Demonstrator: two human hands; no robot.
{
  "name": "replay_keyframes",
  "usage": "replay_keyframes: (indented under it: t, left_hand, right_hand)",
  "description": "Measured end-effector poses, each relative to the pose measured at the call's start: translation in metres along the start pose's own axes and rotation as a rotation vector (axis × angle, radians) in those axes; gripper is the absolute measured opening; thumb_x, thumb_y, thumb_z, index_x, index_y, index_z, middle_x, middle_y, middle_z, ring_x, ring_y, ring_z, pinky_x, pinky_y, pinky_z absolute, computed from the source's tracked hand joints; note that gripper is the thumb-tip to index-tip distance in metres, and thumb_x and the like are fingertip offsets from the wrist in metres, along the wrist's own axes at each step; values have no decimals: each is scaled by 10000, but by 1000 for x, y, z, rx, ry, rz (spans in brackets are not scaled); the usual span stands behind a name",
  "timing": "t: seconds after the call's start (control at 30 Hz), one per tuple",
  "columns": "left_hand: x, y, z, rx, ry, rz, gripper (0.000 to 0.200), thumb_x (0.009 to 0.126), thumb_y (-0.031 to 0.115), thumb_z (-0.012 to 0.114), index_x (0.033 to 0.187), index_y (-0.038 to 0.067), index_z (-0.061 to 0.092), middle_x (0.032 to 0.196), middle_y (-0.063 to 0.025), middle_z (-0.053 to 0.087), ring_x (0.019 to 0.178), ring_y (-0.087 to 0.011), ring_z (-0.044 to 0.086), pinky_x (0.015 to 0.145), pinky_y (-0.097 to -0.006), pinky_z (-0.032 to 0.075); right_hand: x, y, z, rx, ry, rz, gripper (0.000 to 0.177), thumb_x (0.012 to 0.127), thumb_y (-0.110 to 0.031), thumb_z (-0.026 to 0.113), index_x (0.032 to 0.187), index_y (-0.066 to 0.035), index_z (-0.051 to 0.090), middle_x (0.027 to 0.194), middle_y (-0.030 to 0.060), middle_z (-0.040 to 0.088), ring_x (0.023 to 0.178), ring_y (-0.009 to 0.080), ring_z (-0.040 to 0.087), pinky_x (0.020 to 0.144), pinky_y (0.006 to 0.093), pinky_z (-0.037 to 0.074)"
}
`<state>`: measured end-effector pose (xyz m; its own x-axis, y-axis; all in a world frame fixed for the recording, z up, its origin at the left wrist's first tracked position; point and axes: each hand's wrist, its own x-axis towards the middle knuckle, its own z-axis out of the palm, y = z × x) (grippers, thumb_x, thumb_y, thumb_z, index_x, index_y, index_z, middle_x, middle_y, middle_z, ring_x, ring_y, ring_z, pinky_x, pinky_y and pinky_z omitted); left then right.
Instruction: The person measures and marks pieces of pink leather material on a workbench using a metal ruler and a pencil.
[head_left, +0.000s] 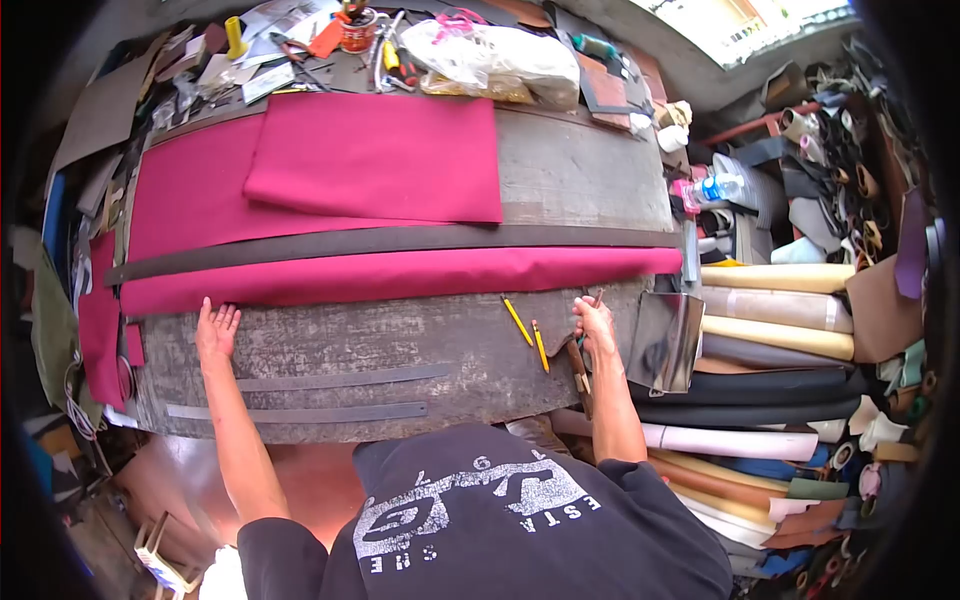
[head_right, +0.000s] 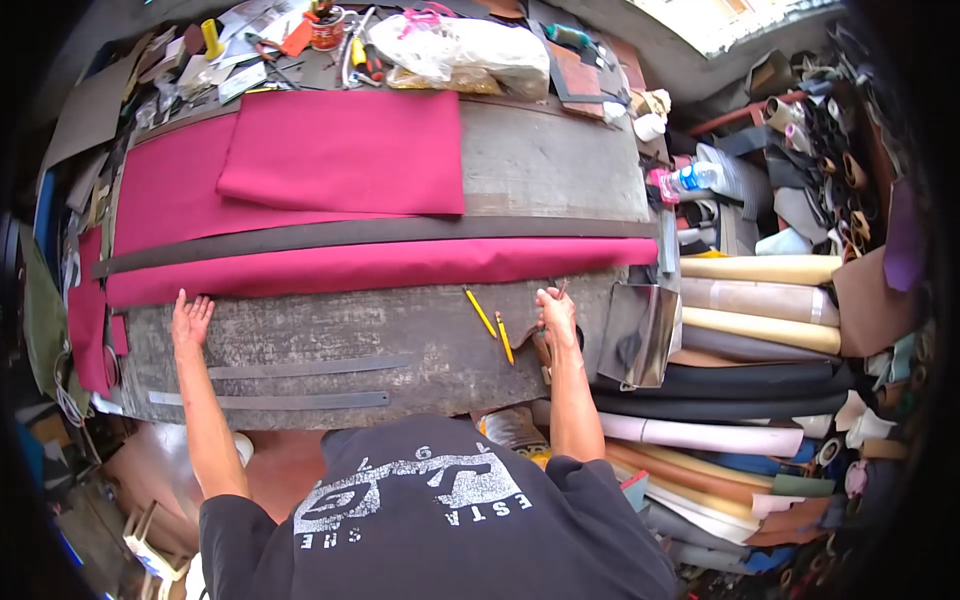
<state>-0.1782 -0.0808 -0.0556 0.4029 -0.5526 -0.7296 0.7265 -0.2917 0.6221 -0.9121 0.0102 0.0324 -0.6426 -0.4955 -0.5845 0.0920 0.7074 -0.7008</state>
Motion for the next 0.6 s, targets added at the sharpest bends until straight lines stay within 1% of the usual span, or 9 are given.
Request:
replay_keyframes:
  t: [0.17, 0.2, 0.23, 0.3, 0.33, 0.43, 0.47, 0.57, 0.6]
  left_hand:
    - [63, 14, 8, 60, 128, -87, 862, 845, 317, 783, 1448, -39, 281, 1374, -184, 456, 1275, -325, 481, 1143, -526, 328]
    - [63, 18, 16, 39, 227, -118, 765, 832, 298, 796, 1396, 0, 374, 1292, -145, 511, 1213, -293, 514, 1138, -509, 323]
    - [66, 20, 17, 49, 204, -108, 723, 830, 295, 799, 1369, 10, 410, 1275, -132, 525, 1188, -279, 522, 1126, -500, 337]
    - [73, 25, 14, 68, 153, -89, 642, 824, 287, 806, 1316, 30, 483, 1240, -107, 553, 1140, -251, 536, 1102, -481, 364]
    - [68, 27, 20, 86, 124, -27, 554, 817, 263, 818, 1259, 58, 554, 1194, -85, 583, 1109, -228, 551, 1061, -470, 404]
    - [106, 34, 6, 126, 115, 55, 511, 815, 231, 824, 1235, 69, 580, 1148, -82, 608, 1044, -215, 584, 1005, -442, 457]
    - [118, 39, 4, 129, 91, 50, 539, 813, 223, 829, 1255, 52, 573, 1146, -90, 633, 1032, -231, 616, 954, -440, 500]
    - [95, 48, 47, 265, 202, 121, 574, 816, 232, 825, 1279, 22, 558, 1184, -114, 638, 1042, -260, 631, 934, -461, 525]
    - [92, 51, 56, 303, 194, 135, 619, 818, 243, 823, 1302, -11, 532, 1224, -161, 622, 1092, -303, 621, 927, -506, 534]
  right_hand:
    - [37, 37, 21, -8, 112, -95, 493, 846, -137, 714, 1274, 1, 510, 937, 95, 613, 652, 149, 576, 492, 309, 502]
    - [51, 51, 22, -21, 99, -115, 700, 825, -142, 730, 1396, 65, 381, 1079, 187, 619, 826, 295, 634, 656, 391, 570]
    - [82, 92, 23, -274, 262, -432, 747, 809, -146, 742, 1412, 72, 360, 1143, 221, 601, 890, 365, 632, 821, 441, 546]
    - [25, 37, 40, -923, 650, -750, 689, 836, -192, 736, 1371, 87, 404, 1107, 202, 621, 961, 338, 636, 898, 433, 515]
    - [24, 27, 41, -892, 610, -805, 657, 876, -241, 719, 1345, 106, 416, 1122, 217, 616, 994, 357, 648, 870, 446, 540]
    - [35, -14, 60, 175, 160, -87, 541, 929, -244, 666, 1292, 104, 467, 1122, 210, 613, 979, 355, 657, 870, 451, 558]
    - [63, -1, 57, 327, 52, -30, 421, 969, -227, 616, 1237, 78, 502, 1121, 192, 612, 920, 341, 661, 865, 480, 569]
    - [92, -9, 62, 570, 31, -66, 369, 966, -211, 623, 1202, 49, 511, 1132, 191, 612, 956, 345, 652, 876, 527, 555]
    - [94, -20, 67, 586, 126, -79, 329, 964, -212, 632, 1172, 19, 524, 1123, 170, 613, 984, 335, 639, 857, 581, 545]
